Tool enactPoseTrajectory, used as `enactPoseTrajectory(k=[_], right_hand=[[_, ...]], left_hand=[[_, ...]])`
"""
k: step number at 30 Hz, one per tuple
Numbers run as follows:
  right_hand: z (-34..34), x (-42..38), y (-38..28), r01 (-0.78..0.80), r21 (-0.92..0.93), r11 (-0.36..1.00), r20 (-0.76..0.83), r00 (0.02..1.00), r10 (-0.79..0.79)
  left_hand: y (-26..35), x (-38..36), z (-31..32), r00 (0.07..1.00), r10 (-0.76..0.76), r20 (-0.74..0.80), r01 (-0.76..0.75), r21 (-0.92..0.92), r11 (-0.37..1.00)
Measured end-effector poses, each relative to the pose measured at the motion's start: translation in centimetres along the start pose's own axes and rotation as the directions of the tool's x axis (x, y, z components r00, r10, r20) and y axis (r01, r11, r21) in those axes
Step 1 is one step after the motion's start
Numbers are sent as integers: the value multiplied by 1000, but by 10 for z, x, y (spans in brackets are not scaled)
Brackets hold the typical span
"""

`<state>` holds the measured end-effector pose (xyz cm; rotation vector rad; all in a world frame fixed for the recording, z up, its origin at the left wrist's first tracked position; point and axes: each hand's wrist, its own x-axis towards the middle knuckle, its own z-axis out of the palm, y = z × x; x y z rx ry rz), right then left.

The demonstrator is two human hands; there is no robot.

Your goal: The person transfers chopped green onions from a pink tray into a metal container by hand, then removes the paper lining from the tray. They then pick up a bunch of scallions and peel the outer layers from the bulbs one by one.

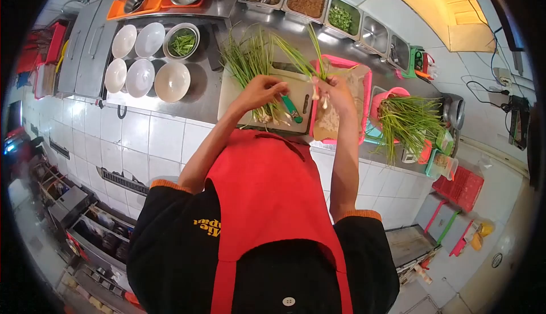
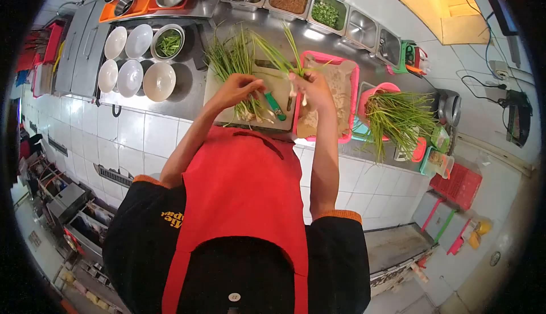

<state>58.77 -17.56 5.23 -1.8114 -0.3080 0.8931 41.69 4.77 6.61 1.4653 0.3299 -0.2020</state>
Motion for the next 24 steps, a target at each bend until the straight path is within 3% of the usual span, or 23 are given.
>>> enactPoseTrajectory(k=[2,5,7,8,10,11,13,17,18,20,21,24], right_hand=[[23,-30,-27,-20,205,979,106,994,-2],[45,-47,-27,32,207,978,58,997,-44],[58,-56,-37,11,224,975,53,998,-24],[61,-57,-36,11,213,977,62,998,-25],[66,-61,-41,5,203,979,74,997,-21],[66,-62,-45,-5,267,964,106,994,-24],[71,-59,-46,-20,332,943,153,988,-33],[82,-40,-25,21,271,962,149,987,-64],[88,-35,-22,-35,334,942,211,977,-39],[100,-27,-15,-149,502,852,334,942,-32],[105,-27,-16,-151,501,852,337,941,-31],[114,-24,-18,-229,642,732,428,899,-94]], left_hand=[[12,11,8,1000,-17,-16,18,59,998],[14,18,14,993,-43,-108,56,117,992],[18,19,7,986,26,-167,41,386,922],[19,16,4,986,22,-164,44,386,921],[27,4,-3,999,-25,-47,27,58,998],[23,-1,-7,998,-30,-51,33,56,998],[18,-11,-21,978,-6,-210,-12,-82,997],[46,-52,-52,903,-22,-429,-29,-112,993],[33,-54,-65,903,19,-428,-117,-202,972],[40,-71,-80,884,23,-467,-149,-233,961],[47,-79,-85,865,29,-502,-185,-264,946],[76,-108,-91,810,43,-585,-222,-237,946]])
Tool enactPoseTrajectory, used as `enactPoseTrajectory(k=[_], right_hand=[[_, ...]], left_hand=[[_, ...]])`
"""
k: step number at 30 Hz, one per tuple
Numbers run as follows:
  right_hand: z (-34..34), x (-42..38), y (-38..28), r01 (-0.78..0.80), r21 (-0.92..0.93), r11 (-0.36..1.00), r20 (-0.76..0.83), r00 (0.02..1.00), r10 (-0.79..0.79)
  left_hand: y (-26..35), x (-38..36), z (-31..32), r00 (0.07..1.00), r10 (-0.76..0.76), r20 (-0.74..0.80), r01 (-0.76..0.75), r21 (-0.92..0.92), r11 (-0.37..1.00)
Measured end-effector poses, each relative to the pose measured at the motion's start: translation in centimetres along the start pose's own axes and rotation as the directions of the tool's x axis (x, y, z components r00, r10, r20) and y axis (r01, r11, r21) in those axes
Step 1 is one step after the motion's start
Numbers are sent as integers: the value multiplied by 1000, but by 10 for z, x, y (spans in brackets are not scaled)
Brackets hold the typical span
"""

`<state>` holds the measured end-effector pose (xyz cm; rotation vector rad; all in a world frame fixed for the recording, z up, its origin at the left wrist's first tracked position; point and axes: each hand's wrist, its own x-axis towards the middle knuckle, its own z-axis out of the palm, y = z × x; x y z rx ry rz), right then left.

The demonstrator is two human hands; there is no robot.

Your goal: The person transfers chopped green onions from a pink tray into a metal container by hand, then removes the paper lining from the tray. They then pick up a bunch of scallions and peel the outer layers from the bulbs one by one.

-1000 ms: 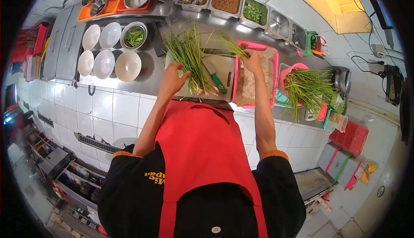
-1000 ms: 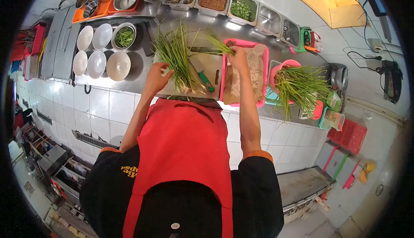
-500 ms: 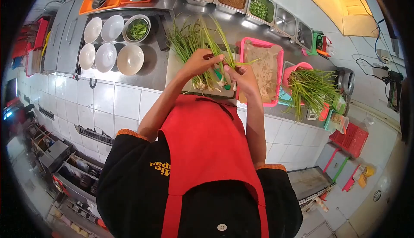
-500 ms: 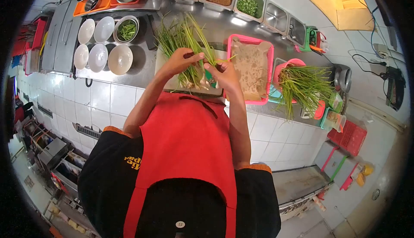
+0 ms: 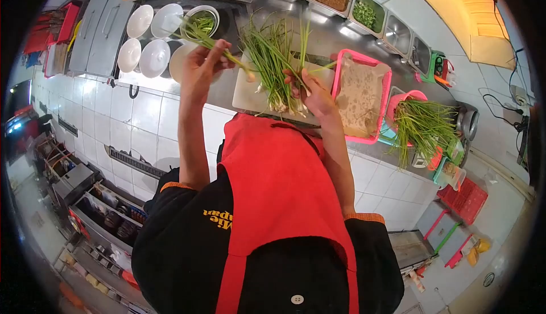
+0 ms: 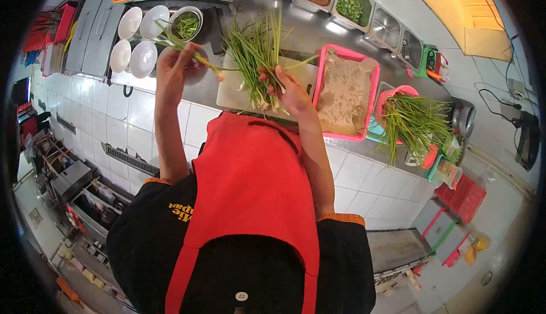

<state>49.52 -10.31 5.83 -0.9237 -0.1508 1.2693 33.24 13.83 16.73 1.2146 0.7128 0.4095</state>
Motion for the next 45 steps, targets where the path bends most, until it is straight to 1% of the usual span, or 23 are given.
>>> enactPoseTrajectory(k=[3,5,6,7,8,9,12,13,15,16,18,19,21,22,25,26,27,29,32,33,40,44,45], right_hand=[[-2,8,4,-14,43,999,52,999,11],[-6,16,18,-41,-180,983,-159,987,13],[-16,15,23,-42,-182,982,-158,987,13],[-29,13,25,-81,-656,750,-301,940,-162],[-42,13,25,-202,-928,312,-317,869,-381],[-44,8,19,-195,-930,311,-309,874,-375],[-7,-13,-13,-50,-843,536,-225,938,-266],[12,-16,-22,-52,-841,538,-230,936,-268],[46,-21,-33,93,-689,719,-53,983,-178],[59,-23,-39,94,-693,714,-59,981,-187],[82,-22,-46,308,-632,712,11,921,-389],[89,-21,-48,316,-634,706,17,918,-396],[97,-18,-52,476,-567,672,1,817,-577],[97,-14,-52,526,-596,607,21,766,-643],[87,-9,-45,532,-622,575,-37,713,-700],[87,-12,-41,508,-498,703,-128,759,-639],[88,-12,-41,511,-501,698,-124,756,-643],[85,-11,-38,474,-302,827,-244,800,-548],[83,-10,-35,504,-161,848,-211,822,-529],[83,-9,-34,540,-82,838,-183,818,-545],[86,-16,-38,452,-79,888,-149,876,-459],[82,-18,-32,451,-119,885,-141,874,-465],[75,-19,-30,473,-132,871,-82,871,-485]], left_hand=[[8,-3,-7,998,20,-64,-20,8,1000],[8,-2,-5,995,53,-84,-52,21,998],[6,-1,-3,995,54,-85,-53,20,998],[2,1,-1,996,51,-78,-47,50,998],[-2,4,0,996,48,-74,-42,82,996],[-7,5,2,995,50,-85,-43,84,996],[-22,10,13,998,-2,-64,5,53,999],[-20,8,23,998,-4,-59,7,54,999],[-15,5,46,999,-22,-42,21,-21,1000],[-17,6,52,1000,-4,-16,3,-26,1000],[-14,2,68,1000,15,-2,-15,-73,997],[-11,-1,75,1000,29,2,-29,-115,993],[-15,-1,84,998,58,13,-55,-178,983],[-16,-1,88,998,55,4,-53,-228,972],[-20,-1,95,1000,24,-7,-25,-270,962],[-23,-2,97,999,31,-8,-32,-272,962],[-23,-3,99,999,37,-8,-38,-274,961],[-21,-4,102,999,39,1,-38,-246,969],[-23,-4,105,999,44,24,-37,-239,970],[-23,-4,107,1000,2,23,5,-310,951],[-33,0,104,989,-131,75,151,-532,833],[-36,10,94,995,-94,40,101,-522,847],[-38,17,84,999,-45,17,47,-568,821]])
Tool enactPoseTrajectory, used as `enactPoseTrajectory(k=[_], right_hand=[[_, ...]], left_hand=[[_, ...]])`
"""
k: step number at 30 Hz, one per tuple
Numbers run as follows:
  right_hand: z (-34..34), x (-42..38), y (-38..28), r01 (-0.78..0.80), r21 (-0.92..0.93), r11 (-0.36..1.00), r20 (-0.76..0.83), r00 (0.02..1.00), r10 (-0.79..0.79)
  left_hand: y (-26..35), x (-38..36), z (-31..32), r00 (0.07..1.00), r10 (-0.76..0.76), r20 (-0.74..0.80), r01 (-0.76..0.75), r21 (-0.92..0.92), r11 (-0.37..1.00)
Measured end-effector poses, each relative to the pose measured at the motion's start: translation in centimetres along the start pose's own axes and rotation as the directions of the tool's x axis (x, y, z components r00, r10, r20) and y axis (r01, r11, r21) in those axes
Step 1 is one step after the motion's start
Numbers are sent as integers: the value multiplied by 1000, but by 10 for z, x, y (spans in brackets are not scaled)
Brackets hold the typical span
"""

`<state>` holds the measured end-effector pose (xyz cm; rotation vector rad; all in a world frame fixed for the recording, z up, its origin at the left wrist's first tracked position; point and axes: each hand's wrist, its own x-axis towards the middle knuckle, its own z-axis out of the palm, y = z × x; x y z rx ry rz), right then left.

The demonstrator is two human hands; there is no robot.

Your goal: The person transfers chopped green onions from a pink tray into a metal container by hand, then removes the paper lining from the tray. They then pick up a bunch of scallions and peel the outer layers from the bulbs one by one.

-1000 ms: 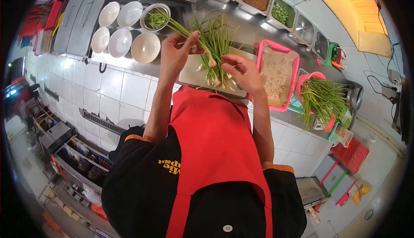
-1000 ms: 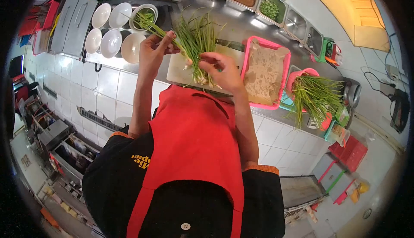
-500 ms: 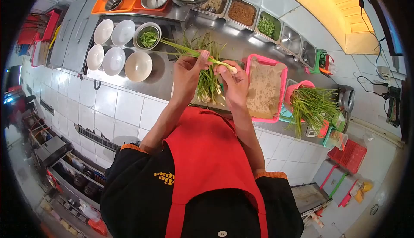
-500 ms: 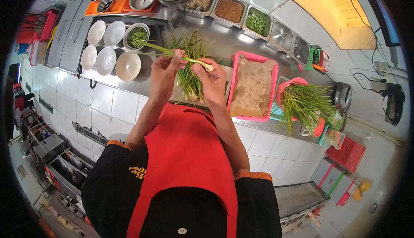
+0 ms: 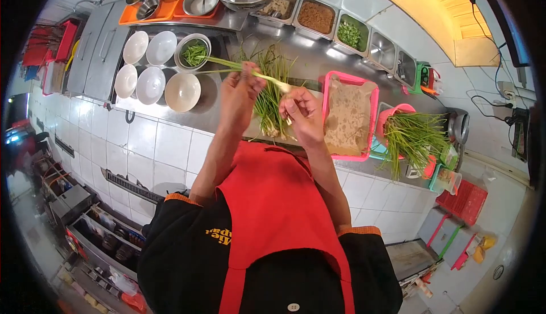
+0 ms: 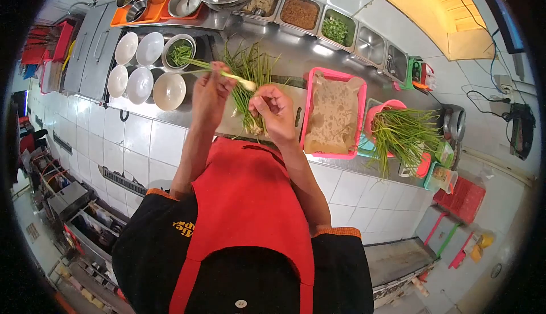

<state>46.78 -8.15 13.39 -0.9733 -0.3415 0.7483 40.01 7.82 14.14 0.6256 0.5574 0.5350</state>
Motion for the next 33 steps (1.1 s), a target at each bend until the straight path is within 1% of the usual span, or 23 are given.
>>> enactPoseTrajectory(k=[1,2,4,5,6,8,9,10,12,13,14,15,16,18,19,21,23,25,26,28,29,31,33], right_hand=[[-7,-3,2,27,-9,1000,56,998,-26],[-13,-6,3,28,-6,1000,53,998,-28],[-25,-14,3,33,-92,995,53,998,-28],[-32,-17,4,22,-86,996,65,998,-17],[-33,-18,-1,19,-83,996,67,998,-14],[-32,-21,-10,-69,-124,990,25,997,72],[-27,-20,-15,-91,-176,980,-31,996,87],[-20,-18,-19,-92,-174,980,-35,996,88],[-5,-9,-25,88,-305,948,30,996,-83],[-2,-7,-24,88,-307,948,23,996,-85],[1,-4,-23,107,-363,926,16,994,-109],[3,-3,-23,125,-419,899,11,991,-132],[6,-2,-24,123,-421,899,7,991,-133],[12,-1,-25,97,-485,869,-11,993,-117],[12,-1,-22,95,-485,870,-9,993,-114],[9,-3,-13,23,-404,914,-49,998,-47],[7,-2,-5,50,-356,933,-74,994,-82],[8,-3,-4,77,-309,948,-104,988,-114],[9,-3,-4,78,-294,953,-124,985,-119],[10,-5,-6,77,-279,957,-148,981,-122],[9,-5,-6,51,-267,962,-159,983,-96],[5,-6,-9,21,-253,967,-172,983,-66],[-2,-6,-14,-142,-133,981,-124,984,125]], left_hand=[[6,6,-7,999,53,4,-53,-54,997],[14,11,-14,999,52,6,-51,-51,997],[34,17,-18,969,248,-13,-248,-3,969],[42,14,-16,955,298,11,-298,93,950],[42,14,-17,954,300,7,-300,96,949],[41,12,-17,952,298,69,-306,235,923],[38,7,-3,943,331,36,-328,271,905],[36,2,2,944,327,37,-324,273,906],[29,-3,10,952,304,32,-278,500,820],[25,-4,15,946,322,43,-305,465,831],[23,-6,19,947,317,47,-301,464,833],[23,-9,24,953,298,48,-280,505,816],[22,-11,26,959,281,46,-259,546,796],[17,-11,25,960,274,50,-255,550,795],[16,-11,24,962,269,52,-252,555,793],[16,-12,25,963,268,37,-241,565,789],[12,-12,26,964,265,26,-231,574,785],[2,-13,23,968,215,133,-252,424,870],[-3,-12,17,968,214,130,-249,425,870],[-10,-11,7,957,128,260,-221,368,903],[-11,-9,3,958,124,258,-216,369,904],[-9,-7,0,948,128,290,-253,449,857],[-7,-9,3,953,95,287,-222,453,863]])
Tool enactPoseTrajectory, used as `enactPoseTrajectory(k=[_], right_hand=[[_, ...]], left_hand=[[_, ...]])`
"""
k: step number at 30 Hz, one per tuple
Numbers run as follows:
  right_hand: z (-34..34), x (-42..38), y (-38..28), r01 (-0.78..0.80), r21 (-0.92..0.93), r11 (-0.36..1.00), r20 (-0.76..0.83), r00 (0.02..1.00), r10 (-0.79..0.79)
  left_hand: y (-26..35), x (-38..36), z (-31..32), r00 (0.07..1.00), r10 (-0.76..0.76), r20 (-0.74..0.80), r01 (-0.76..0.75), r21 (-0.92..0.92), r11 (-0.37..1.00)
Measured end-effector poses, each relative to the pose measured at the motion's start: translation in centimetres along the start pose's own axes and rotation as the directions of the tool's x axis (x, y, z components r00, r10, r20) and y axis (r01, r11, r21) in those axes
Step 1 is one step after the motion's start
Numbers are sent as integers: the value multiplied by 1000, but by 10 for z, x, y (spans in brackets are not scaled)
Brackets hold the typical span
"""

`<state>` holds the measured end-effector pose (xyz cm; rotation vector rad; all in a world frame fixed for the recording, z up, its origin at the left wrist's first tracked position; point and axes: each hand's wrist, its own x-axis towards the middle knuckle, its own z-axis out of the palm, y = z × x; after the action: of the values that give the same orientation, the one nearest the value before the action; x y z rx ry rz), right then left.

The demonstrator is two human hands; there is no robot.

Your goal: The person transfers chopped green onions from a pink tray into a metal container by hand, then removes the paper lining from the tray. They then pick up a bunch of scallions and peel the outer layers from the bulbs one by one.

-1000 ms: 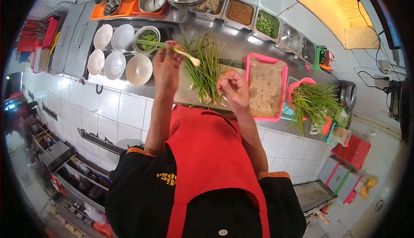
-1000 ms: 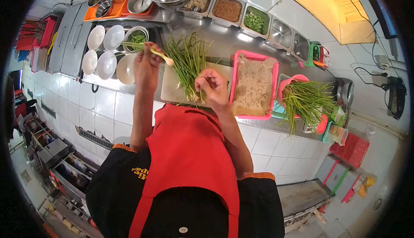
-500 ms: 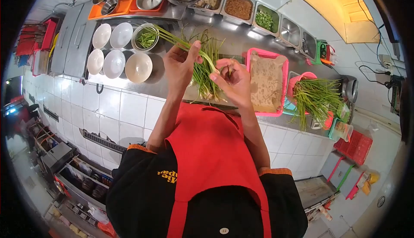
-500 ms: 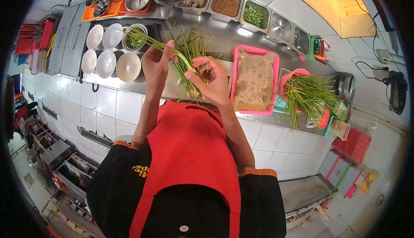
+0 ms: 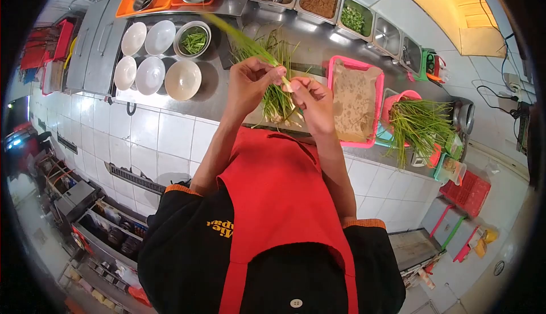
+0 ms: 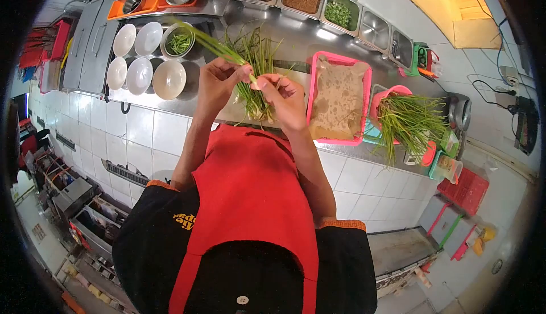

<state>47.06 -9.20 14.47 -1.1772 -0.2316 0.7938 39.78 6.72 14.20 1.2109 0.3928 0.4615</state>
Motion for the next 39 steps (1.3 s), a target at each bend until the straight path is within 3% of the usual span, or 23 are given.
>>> enactPoseTrajectory(k=[3,8,11,13,16,23,25,32,39], right_hand=[[-7,0,3,-105,164,981,79,993,93],[-7,-2,1,-114,36,993,73,991,111],[-10,-1,1,-53,-85,995,78,995,60],[-10,-1,2,120,-200,972,125,988,-96],[-13,-3,-8,62,-234,970,134,991,-32],[-10,-2,-8,91,-231,969,88,994,-73],[-8,-3,-13,148,-539,829,72,989,-129],[2,-2,-7,241,-446,862,24,966,-258],[10,-4,-10,303,-566,766,15,934,-358]], left_hand=[[3,0,3,999,-45,-3,45,-22,999],[3,-1,3,997,-75,-19,75,-1,997],[9,-1,5,995,-98,34,100,-74,992],[8,0,4,993,-94,66,95,-13,995],[12,-1,7,989,-109,97,108,11,994],[11,-1,5,978,-139,154,140,5,990],[15,-3,8,976,-181,120,174,64,983],[1,-4,6,979,-189,71,185,64,981],[2,-7,13,976,-218,17,218,-22,976]])
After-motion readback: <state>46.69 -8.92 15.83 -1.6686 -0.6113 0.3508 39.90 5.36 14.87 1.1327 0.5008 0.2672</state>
